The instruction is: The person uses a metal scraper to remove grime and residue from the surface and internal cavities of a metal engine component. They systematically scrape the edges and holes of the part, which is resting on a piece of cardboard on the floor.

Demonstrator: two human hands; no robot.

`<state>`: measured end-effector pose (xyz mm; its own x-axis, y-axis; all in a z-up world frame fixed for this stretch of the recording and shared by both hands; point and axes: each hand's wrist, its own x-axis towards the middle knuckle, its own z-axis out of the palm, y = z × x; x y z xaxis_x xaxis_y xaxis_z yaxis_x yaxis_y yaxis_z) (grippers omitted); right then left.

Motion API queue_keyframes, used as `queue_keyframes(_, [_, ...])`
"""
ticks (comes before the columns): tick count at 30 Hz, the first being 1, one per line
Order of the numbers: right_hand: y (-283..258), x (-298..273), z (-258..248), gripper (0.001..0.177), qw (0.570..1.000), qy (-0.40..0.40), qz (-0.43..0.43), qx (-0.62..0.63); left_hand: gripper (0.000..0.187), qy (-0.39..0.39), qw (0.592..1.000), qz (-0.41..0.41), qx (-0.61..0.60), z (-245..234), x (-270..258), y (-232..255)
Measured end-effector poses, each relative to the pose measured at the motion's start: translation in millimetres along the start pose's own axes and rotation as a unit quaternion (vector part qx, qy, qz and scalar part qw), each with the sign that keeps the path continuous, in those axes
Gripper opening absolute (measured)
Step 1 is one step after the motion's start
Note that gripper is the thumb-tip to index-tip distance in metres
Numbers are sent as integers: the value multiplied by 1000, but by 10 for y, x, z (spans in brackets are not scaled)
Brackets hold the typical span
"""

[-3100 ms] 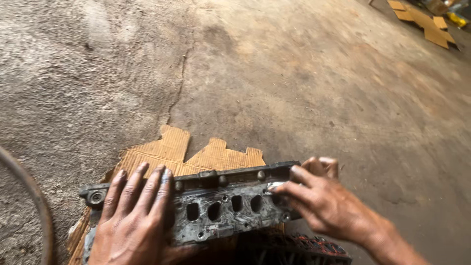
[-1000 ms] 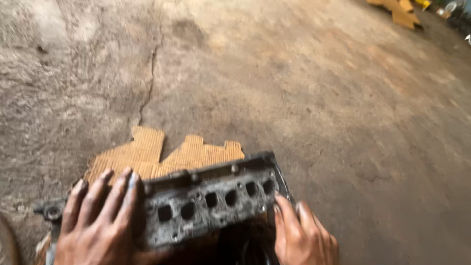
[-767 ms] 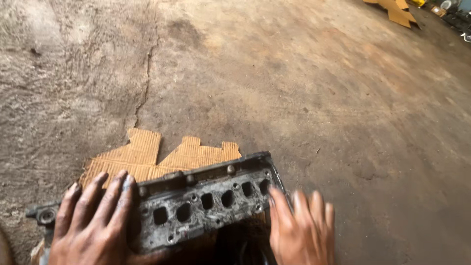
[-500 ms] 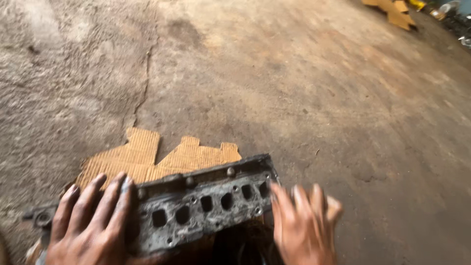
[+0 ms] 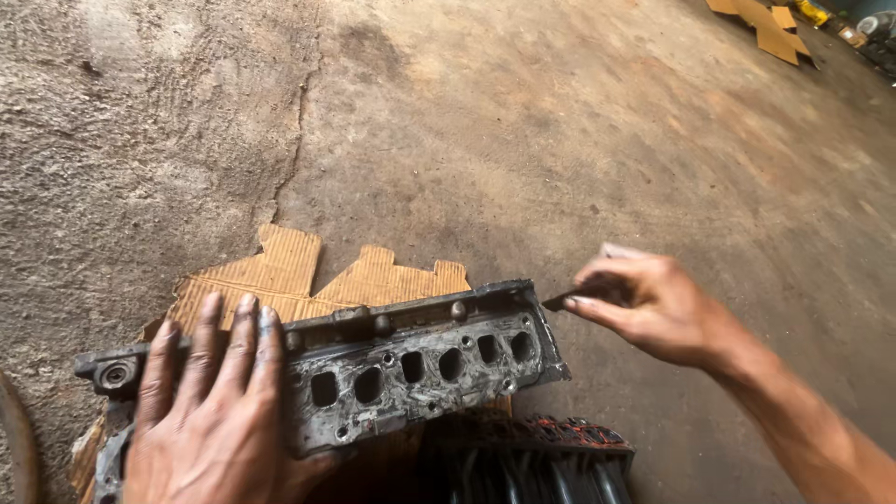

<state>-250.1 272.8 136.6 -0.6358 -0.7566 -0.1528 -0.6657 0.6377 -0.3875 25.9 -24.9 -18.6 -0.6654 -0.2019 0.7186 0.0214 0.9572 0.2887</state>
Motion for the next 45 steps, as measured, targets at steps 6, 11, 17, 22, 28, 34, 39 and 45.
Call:
queue_keyframes(6, [-66, 199, -25, 10, 980, -53, -182, -57, 101, -188, 959, -22, 209, -44, -3, -40])
queue_keyframes(11, [145, 197, 65, 12, 985, -3, -163, -57, 114, -44, 999, 11, 30, -54, 32, -20])
queue_keyframes(17, [211, 92, 127, 10, 978, 12, -206, -22, 104, -122, 987, -24, 99, -96, 24, -28])
queue_keyframes(22, [175, 74, 90, 9, 962, -25, -272, -5, 116, -140, 986, -50, 76, -162, 11, -20])
queue_keyframes(28, [12, 217, 192, 11, 991, 1, -135, 0, 123, -90, 994, -7, 67, -103, 45, -6])
queue_keyframes(34, [-121, -103, 535, 17, 986, 111, -105, -60, 135, -93, 994, -25, 45, -72, 20, 9])
queue_keyframes(39, [-326, -236, 614, 16, 979, 167, -47, -109, 132, -145, 986, -53, 68, -145, 41, 20])
queue_keyframes(45, [-650, -158, 419, 42, 991, 46, 74, -104, 129, -119, 991, -47, 45, -198, 93, 71])
